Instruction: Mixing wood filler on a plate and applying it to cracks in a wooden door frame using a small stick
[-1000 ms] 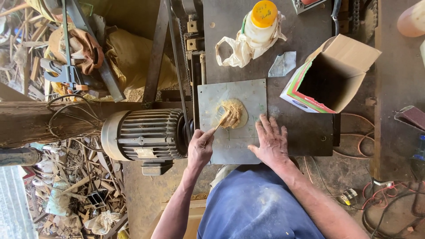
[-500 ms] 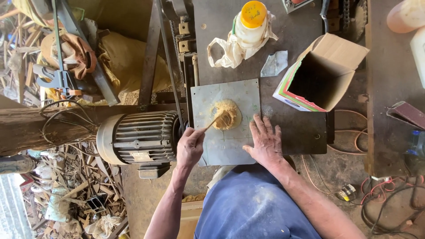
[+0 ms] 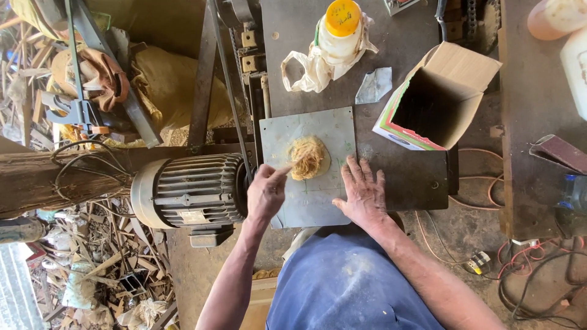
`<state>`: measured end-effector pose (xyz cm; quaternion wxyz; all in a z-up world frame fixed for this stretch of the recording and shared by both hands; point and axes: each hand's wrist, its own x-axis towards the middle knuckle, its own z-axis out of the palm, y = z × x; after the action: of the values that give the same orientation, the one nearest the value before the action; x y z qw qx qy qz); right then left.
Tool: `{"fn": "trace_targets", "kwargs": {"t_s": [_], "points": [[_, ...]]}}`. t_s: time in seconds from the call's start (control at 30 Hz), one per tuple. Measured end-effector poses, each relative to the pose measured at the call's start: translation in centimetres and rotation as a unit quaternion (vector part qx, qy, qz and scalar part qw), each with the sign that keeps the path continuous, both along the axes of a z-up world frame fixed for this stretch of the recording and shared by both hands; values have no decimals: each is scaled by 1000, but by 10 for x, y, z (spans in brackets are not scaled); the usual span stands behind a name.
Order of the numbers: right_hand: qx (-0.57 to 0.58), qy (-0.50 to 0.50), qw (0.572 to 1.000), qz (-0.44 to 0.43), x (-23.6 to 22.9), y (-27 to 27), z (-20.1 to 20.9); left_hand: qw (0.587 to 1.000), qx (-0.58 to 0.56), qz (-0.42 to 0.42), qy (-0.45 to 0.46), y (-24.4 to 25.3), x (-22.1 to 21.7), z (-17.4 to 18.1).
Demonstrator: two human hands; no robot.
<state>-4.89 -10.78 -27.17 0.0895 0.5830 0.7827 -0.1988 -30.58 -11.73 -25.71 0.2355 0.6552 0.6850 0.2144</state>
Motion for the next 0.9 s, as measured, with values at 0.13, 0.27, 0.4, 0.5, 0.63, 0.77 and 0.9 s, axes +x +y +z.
{"fn": "trace_targets", "kwargs": {"t_s": [0.13,0.27,0.4,0.5,0.63,0.77,0.9], "points": [[2,5,1000,-1,0,1,-3,999,-31,-39,19,-8,-2,4],[8,5,1000,-5,2,-3,-8,999,-48,-15,-2,9,-13,12],[18,2,1000,3,2,-1,-7,997,-69,-36,16,19,-6,4],[11,-5,1000,0,3,-2,-6,993,-98,-59,-2,3,-7,15],[6,5,1000,-4,1,-2,-4,995,-88,-26,-36,14,-15,14],[6,-7,1000,-1,0,-1,0,998,-36,-42,22,21,3,19],[6,-13,1000,3,1,-2,-1,997,-67,-32,-15,2,-13,8]]}}
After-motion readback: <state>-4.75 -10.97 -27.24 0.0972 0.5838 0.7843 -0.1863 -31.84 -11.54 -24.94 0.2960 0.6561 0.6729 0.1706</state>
